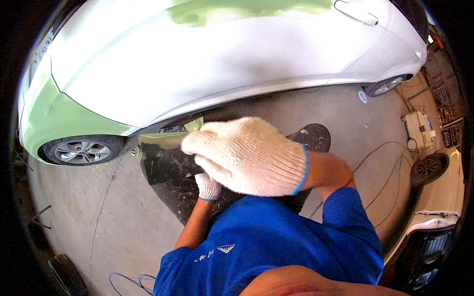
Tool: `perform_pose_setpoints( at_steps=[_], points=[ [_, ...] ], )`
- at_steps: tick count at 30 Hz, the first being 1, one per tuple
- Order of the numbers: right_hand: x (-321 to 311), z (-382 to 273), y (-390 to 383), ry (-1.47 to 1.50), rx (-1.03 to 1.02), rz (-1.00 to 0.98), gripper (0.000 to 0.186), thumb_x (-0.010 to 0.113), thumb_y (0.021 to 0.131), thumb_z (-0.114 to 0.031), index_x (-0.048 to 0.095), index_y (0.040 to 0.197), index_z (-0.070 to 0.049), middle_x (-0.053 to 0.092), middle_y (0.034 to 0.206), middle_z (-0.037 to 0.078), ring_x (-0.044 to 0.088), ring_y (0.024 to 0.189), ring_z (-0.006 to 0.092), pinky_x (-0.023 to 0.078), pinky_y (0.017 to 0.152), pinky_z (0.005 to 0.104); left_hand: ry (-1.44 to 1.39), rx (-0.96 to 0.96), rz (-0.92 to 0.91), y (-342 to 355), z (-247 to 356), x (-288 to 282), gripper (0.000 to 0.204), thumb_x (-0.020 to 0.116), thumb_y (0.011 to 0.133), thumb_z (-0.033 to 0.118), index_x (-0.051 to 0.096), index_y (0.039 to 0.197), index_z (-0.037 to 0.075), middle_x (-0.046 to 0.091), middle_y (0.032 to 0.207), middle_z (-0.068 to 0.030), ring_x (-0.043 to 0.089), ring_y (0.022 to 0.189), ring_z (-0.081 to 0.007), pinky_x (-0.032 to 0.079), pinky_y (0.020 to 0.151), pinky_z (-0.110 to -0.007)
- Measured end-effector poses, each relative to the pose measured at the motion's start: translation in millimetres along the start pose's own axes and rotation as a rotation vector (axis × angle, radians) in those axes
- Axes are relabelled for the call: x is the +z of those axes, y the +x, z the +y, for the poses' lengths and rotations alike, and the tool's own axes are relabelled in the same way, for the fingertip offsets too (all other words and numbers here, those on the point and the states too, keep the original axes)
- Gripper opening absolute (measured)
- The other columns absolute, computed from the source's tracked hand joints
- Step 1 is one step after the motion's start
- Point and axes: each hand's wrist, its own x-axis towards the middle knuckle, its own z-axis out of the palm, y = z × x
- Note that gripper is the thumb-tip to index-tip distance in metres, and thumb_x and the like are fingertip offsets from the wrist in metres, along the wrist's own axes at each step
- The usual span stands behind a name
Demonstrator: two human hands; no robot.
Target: The person applies green body filler to a white car door using a putty knife, then smooths and levels the filler with a sanding block. The person repeats the application and smoothing steps on the same area.
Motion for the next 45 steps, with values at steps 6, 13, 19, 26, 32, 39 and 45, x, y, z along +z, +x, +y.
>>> perform_pose_setpoints(
  at_steps=[6, 13, 19, 26, 32, 39, 45],
  points=[
    [54, 61, -89, 0.260, 0.317, -0.182, 0.019, 0.060, 0.096, -0.017, 0.066, 0.108, -0.004, 0.071, 0.101, 0.020, 0.070, 0.093, 0.0398, 0.055, 0.084, 0.0482, -0.290, -0.019, 0.228, 14, 56, 17, 0.039, 0.069, 0.100, 0.019, 0.059, 0.133, 0.000, 0.065, 0.124, -0.0094, 0.062, 0.107, -0.0184, 0.053, 0.094, -0.035],
    [53, 72, -140, 0.328, 0.510, -0.105, 0.023, 0.062, 0.095, -0.017, 0.068, 0.110, 0.000, 0.073, 0.104, 0.020, 0.072, 0.099, 0.0354, 0.056, 0.087, 0.0424, 0.066, 0.328, 0.021, 36, 150, 3, 0.028, 0.071, 0.098, 0.016, 0.066, 0.118, -0.002, 0.069, 0.112, -0.0088, 0.063, 0.099, -0.0198, 0.051, 0.093, -0.037],
    [44, 49, -133, 0.584, 0.291, -0.019, 0.022, 0.066, 0.095, -0.015, 0.070, 0.113, -0.003, 0.074, 0.107, 0.017, 0.072, 0.100, 0.0315, 0.057, 0.087, 0.0408, 0.770, 1.084, -0.140, 61, 232, 16, 0.029, 0.073, 0.087, 0.008, 0.073, 0.115, 0.005, 0.072, 0.091, -0.0150, 0.070, 0.079, -0.0356, 0.055, 0.074, -0.043],
    [-23, 32, -123, -0.201, -0.153, 0.508, 0.029, 0.075, 0.085, -0.016, 0.067, 0.112, -0.011, 0.063, 0.101, 0.007, 0.063, 0.097, 0.0242, 0.053, 0.087, 0.0408, 1.603, 1.051, -0.568, 74, 255, 43, 0.045, 0.066, 0.086, 0.021, 0.068, 0.130, 0.025, 0.065, 0.095, -0.0025, 0.067, 0.086, -0.0239, 0.057, 0.070, -0.041],
    [-14, 89, -117, -0.559, 0.192, 0.001, 0.036, 0.073, 0.085, -0.030, 0.067, 0.111, -0.005, 0.063, 0.109, 0.012, 0.063, 0.111, 0.0288, 0.055, 0.090, 0.0424, 1.663, 1.131, -0.758, 62, 256, 75, 0.038, 0.069, 0.084, 0.023, 0.069, 0.122, 0.026, 0.066, 0.099, -0.0028, 0.066, 0.090, -0.0244, 0.056, 0.074, -0.044],
    [8, 130, -118, -0.647, 0.079, 0.131, 0.017, 0.061, 0.086, -0.020, 0.070, 0.096, -0.010, 0.060, 0.095, 0.007, 0.062, 0.093, 0.0258, 0.054, 0.076, 0.0398, 1.541, 1.021, -0.692, 62, 243, 66, 0.046, 0.067, 0.083, 0.010, 0.067, 0.128, 0.021, 0.071, 0.114, -0.0051, 0.067, 0.096, -0.0278, 0.056, 0.081, -0.042],
    [-25, 157, -112, -0.862, -0.043, 0.448, 0.019, 0.060, 0.087, -0.022, 0.066, 0.102, -0.012, 0.057, 0.093, 0.003, 0.055, 0.089, 0.0205, 0.048, 0.074, 0.0359, 1.480, 1.018, -0.389, 88, 241, 31, 0.066, 0.063, 0.077, -0.004, 0.062, 0.139, 0.019, 0.060, 0.137, -0.0100, 0.057, 0.121, -0.0338, 0.047, 0.103, -0.049]
  ],
)
